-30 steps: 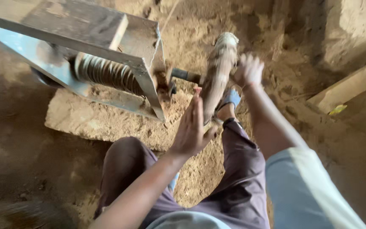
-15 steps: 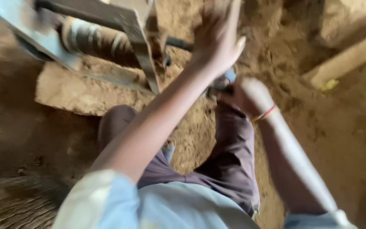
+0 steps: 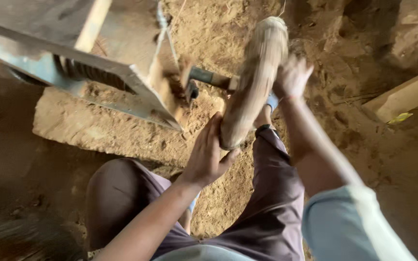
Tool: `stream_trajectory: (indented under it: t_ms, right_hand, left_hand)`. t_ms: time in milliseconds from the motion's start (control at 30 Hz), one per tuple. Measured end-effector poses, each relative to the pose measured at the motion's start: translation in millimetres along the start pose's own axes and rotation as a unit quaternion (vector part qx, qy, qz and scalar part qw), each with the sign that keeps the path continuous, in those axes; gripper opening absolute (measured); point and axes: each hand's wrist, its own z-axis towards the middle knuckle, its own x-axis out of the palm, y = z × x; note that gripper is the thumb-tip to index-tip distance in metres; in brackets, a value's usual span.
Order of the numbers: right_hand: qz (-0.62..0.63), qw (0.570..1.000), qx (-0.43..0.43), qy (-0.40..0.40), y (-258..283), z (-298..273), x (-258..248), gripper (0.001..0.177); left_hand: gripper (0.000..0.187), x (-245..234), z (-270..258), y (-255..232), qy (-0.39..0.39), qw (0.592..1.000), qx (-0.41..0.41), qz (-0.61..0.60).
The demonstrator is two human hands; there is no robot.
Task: The person winds rope onto a rotating metal shaft using a hand-cranked machine. They guide the rope onto the shaft by hand and rotate the wheel to coil it tightly.
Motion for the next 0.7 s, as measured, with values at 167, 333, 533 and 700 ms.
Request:
stream_trajectory:
  t_ms: [167,333,533,700]
  right_hand:
    - [0.065,0.994,0.023,0.09,42.2,-57.1,7.5,0.033]
    - [0.141,0.975,0.041,0.168,112.9,-137.8,-60.7,0.04]
    - [0.181,0.956,0.014,0.229,121.7,-194.0,-236.4,0.044]
    - [0.155,0.983,-0.065,-0.07,103.8,-166.9,-311.1,0.021]
  left_hand:
    - [0.094,-1.3,4.7,-12.8,-0.024,1.0,0.013,0.012]
    - [0.09,2.7,31.8,-31.1,-0.063,0.998,0.019,-0.023]
    - [0.083,0.9,75.8,-46.7,-0.126,0.991,0.03,0.01]
    - [0.071,5.3,121.2,-39.1,-0.098,0.994,0.007,-0.041]
